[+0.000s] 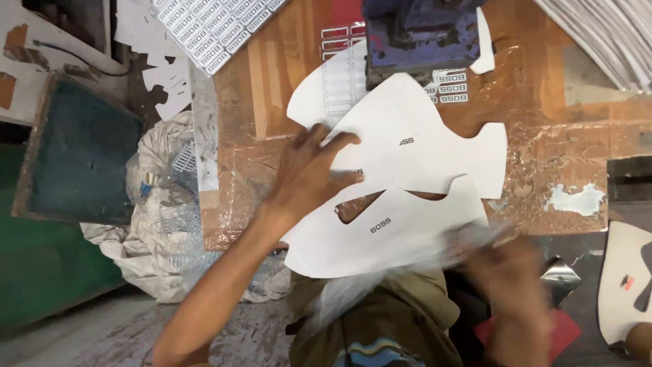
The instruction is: The recorder is manually aligning and positioning sheets of brand labels onto white shoe-part components at a production workbench.
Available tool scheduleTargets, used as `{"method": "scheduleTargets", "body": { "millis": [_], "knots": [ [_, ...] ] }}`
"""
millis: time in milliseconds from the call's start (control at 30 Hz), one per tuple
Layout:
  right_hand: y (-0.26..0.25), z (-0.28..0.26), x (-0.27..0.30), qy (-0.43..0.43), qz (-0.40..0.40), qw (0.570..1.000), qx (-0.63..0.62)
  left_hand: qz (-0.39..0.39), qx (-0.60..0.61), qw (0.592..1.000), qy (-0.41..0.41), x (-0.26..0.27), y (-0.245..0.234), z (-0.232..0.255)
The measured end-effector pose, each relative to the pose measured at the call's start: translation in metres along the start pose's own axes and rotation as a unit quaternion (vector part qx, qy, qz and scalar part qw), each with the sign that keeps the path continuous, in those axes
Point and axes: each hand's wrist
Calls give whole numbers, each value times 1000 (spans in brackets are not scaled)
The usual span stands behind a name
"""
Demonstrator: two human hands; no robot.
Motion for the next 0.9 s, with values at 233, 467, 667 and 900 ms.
{"method": "scheduleTargets", "body": {
  "millis": [233,467,667,900],
  "knots": [
    [-92,65,-56,23,302,940,-155,264,181,906,-276,138,-67,-160],
    [-91,88,-66,53,363,925,-101,281,223,797,-486,190,-46,-272],
    [-163,83,-46,56,347,924,150,189,-117,973,-55,-29,-41,-28],
    [-214,-85,-92,-145,454,870,126,218,-54,968,-108,-111,12,-41]
  ]
}}
Point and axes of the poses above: each hand's wrist, its own x-axis away from the middle knuckle, its own y-axis out of the palm, z = x × y, and after that the axes turned 3 degrees about z, right-handed
